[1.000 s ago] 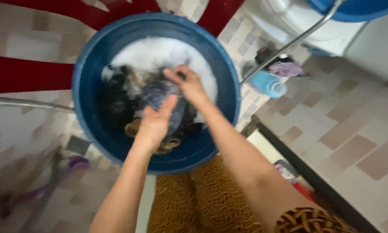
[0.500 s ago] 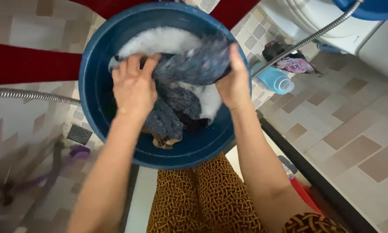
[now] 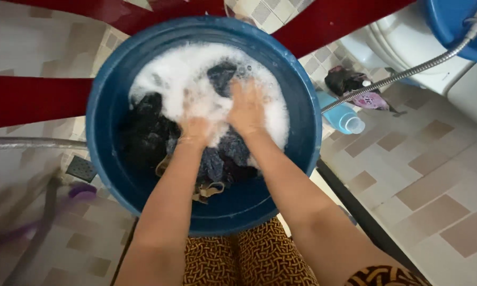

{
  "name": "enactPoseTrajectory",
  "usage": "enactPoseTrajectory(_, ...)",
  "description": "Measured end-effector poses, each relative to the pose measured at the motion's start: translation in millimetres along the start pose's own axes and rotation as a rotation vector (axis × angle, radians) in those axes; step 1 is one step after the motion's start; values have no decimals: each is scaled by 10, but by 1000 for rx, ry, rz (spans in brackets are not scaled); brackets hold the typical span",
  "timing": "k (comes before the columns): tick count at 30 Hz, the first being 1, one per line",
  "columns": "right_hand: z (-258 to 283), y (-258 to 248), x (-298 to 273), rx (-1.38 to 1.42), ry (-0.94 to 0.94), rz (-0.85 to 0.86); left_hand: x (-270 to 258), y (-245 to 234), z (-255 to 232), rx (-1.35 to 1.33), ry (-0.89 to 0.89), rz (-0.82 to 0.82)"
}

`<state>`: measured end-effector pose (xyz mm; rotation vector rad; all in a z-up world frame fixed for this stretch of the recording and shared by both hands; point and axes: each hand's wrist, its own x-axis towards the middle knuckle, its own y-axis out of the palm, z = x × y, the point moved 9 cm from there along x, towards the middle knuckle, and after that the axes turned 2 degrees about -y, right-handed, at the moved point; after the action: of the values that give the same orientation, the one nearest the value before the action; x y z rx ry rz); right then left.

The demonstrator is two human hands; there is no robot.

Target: Hand washing several items of clothing in a bucket within a bathroom.

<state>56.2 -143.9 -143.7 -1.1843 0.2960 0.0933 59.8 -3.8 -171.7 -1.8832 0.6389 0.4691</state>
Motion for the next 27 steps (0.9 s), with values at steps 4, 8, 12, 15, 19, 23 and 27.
enactPoseTrajectory(4, 78, -663, -15, 245, 127, -221, -393, -472, -186, -260, 39, -28)
enactPoseTrajectory(8, -30, -763, -126, 650, 312, -356, -1104, -865, -490, -219, 12, -434)
enactPoseTrajectory(12, 828, -995, -882, 1430, 585, -37, -1005, -547, -321, -2007, -560, 277)
enactPoseTrajectory(15, 1071, -1203, -1144, 1039, 469, -66, -928, -321, -320, -2174, -492, 320)
enactPoseTrajectory(19, 489, -911, -271, 484, 667, 152, -1095, 583, 108, -1948, -800, 211)
enactPoseTrajectory(23, 685, -796, -416, 647, 410, -159, -1031, 99, 82, -1787, -755, 136)
enactPoseTrajectory(27, 1215, -1334, -989, 637, 211, -143, -1076, 106, -112, -1832, -679, 158)
